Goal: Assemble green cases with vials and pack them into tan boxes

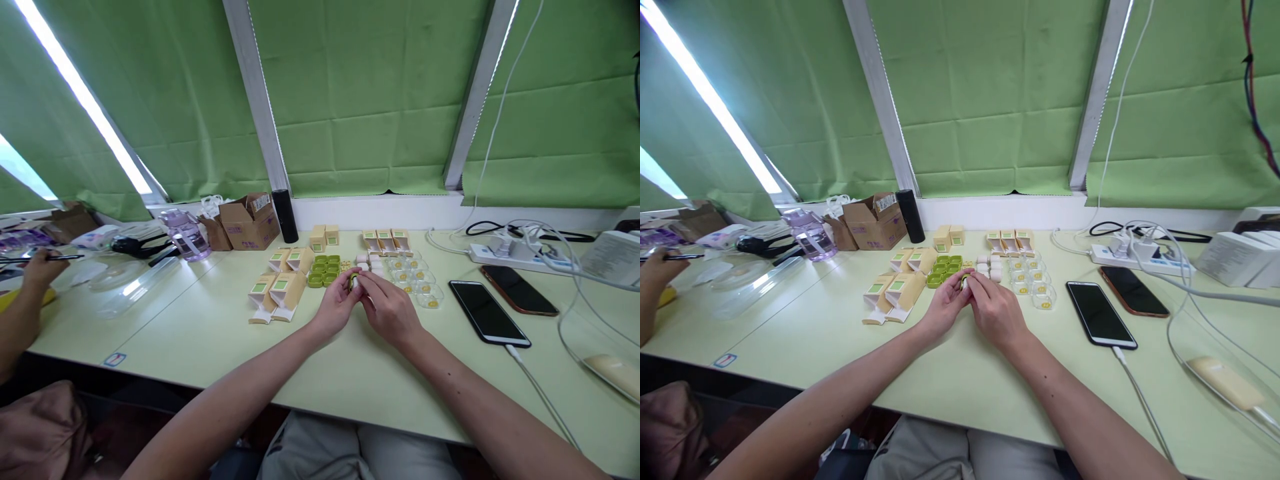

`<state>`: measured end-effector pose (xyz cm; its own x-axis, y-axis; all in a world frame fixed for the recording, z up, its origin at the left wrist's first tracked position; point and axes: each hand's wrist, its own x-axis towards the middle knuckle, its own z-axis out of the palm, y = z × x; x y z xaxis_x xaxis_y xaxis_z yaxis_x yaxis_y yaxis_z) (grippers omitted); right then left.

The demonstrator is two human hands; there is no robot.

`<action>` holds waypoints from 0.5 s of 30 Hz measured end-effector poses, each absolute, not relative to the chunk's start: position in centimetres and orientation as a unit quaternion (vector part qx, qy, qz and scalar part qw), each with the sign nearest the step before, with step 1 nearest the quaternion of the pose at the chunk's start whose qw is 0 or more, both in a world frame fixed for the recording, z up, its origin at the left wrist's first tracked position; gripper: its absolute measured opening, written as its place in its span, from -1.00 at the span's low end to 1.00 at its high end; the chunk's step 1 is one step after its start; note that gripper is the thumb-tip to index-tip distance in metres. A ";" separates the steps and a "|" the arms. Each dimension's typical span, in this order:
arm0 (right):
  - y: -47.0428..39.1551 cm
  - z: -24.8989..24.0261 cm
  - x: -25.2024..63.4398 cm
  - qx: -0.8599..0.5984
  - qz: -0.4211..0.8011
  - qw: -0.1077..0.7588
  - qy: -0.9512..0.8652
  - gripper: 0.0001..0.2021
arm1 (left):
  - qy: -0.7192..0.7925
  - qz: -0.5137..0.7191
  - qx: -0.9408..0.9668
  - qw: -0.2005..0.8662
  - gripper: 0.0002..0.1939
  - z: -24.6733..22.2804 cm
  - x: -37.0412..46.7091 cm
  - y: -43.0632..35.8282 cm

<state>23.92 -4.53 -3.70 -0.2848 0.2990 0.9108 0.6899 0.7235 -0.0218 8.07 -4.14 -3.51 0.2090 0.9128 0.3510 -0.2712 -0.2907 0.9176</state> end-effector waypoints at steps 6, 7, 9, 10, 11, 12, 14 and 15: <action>-4.4 -3.8 24.1 -0.315 -0.072 0.523 -0.789 -0.48 | 0.274 0.550 0.529 0.585 -0.24 -3.0 7.8 -4.2; -4.4 -3.8 24.1 -0.321 -0.054 0.525 -0.787 -0.48 | 0.274 0.549 0.520 0.594 -0.24 -3.1 7.7 -4.2; -4.3 -3.9 24.2 -0.330 -0.032 0.529 -0.781 -0.51 | 0.272 0.546 0.508 0.608 -0.24 -3.2 7.6 -4.2; -4.2 -3.9 24.2 -0.334 -0.026 0.530 -0.779 -0.53 | 0.271 0.545 0.505 0.612 -0.25 -3.2 7.6 -4.2; -4.2 -3.9 24.3 -0.337 -0.021 0.532 -0.777 -0.55 | 0.270 0.542 0.504 0.616 -0.25 -3.3 7.6 -4.2; -4.1 -4.0 24.3 -0.339 -0.017 0.533 -0.775 -0.56 | 0.269 0.539 0.505 0.618 -0.26 -3.4 7.5 -4.2; -3.9 -4.0 24.5 -0.342 -0.011 0.533 -0.774 -0.59 | 0.270 0.535 0.509 0.618 -0.27 -3.4 7.5 -4.2; -3.9 -4.1 24.5 -0.344 -0.010 0.531 -0.775 -0.60 | 0.272 0.534 0.510 0.617 -0.27 -3.3 7.5 -4.2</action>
